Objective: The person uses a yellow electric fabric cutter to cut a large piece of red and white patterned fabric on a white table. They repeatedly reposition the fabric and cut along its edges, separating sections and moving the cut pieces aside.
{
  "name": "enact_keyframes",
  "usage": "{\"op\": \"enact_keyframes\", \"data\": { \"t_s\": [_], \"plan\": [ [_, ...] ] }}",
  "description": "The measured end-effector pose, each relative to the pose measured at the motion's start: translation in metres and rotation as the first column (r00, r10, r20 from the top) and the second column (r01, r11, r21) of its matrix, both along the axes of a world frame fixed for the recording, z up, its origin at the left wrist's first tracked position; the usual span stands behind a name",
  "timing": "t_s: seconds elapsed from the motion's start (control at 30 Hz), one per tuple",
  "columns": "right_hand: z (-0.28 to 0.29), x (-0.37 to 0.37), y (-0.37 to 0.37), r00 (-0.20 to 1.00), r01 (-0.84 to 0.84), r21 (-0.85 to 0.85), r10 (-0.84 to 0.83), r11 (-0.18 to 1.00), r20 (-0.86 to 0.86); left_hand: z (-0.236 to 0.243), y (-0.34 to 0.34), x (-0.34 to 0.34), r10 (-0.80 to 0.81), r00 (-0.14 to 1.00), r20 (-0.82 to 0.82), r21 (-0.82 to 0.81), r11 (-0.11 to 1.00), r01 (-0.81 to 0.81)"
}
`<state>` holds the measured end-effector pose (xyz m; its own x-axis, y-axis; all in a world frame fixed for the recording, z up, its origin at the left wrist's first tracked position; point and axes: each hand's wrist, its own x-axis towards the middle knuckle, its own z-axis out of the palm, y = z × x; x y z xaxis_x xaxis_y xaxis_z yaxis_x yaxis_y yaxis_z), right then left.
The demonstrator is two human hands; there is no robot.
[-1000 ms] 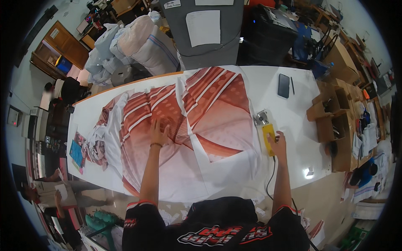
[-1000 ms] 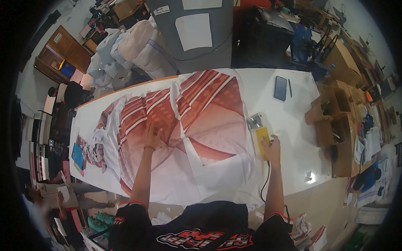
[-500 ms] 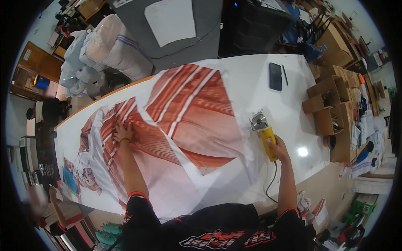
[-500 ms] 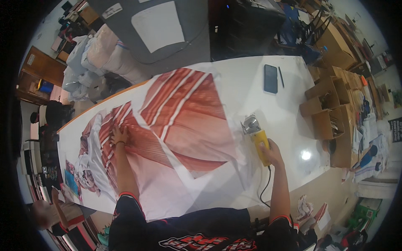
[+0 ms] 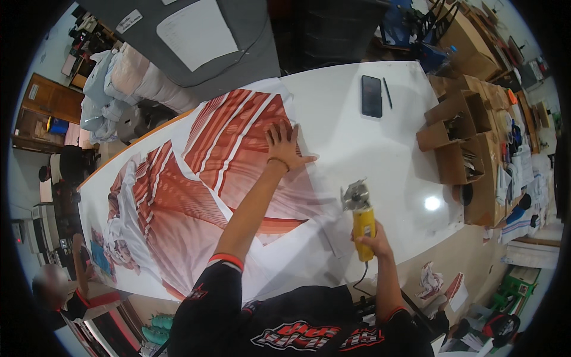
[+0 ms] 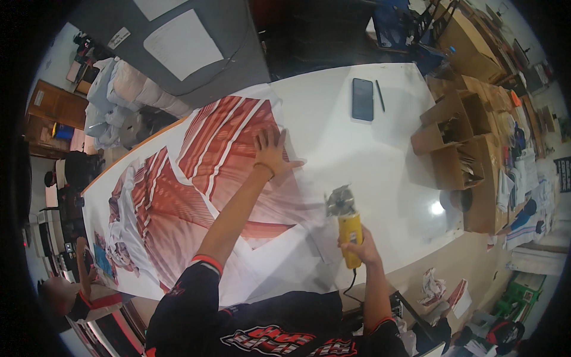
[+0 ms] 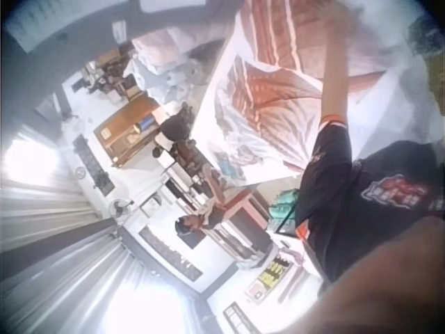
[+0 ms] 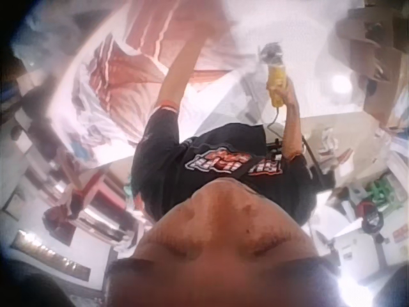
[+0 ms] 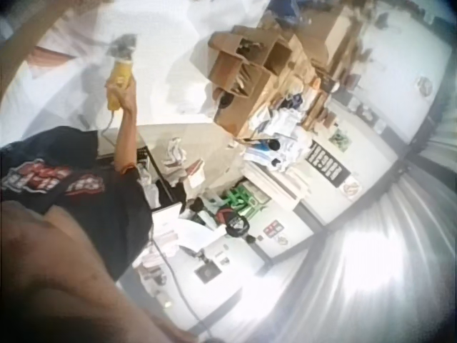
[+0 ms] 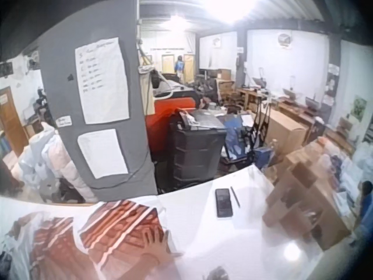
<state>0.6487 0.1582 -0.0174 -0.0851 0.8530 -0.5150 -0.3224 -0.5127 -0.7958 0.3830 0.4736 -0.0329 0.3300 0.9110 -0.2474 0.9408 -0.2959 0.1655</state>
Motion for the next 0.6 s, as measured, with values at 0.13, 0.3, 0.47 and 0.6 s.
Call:
{"op": "enact_keyframes", "data": {
  "t_s": [0.13,0.3,0.47,0.6],
  "plan": [
    [0.020,-0.016,-0.023,0.999,-0.025,-0.042,0.026,0.999,0.045,0.017,0.019,0.054,0.120,0.991,-0.058,-0.117,0.985,-0.126],
    [0.008,-0.031,-0.026,0.943,-0.268,0.088,0.242,0.959,0.230,-0.035,0.004,-0.009,-0.045,0.735,0.676,0.172,0.980,-0.098],
    [-0.003,-0.058,-0.009,0.908,-0.315,0.133,0.258,0.940,0.329,-0.025,-0.160,-0.110,0.050,0.726,0.686,0.235,0.929,-0.286],
    [-0.019,-0.065,-0.001,0.873,-0.362,0.165,0.272,0.917,0.405,-0.063,-0.354,-0.263,0.478,0.797,0.370,0.389,0.699,-0.600]
  ]
}}
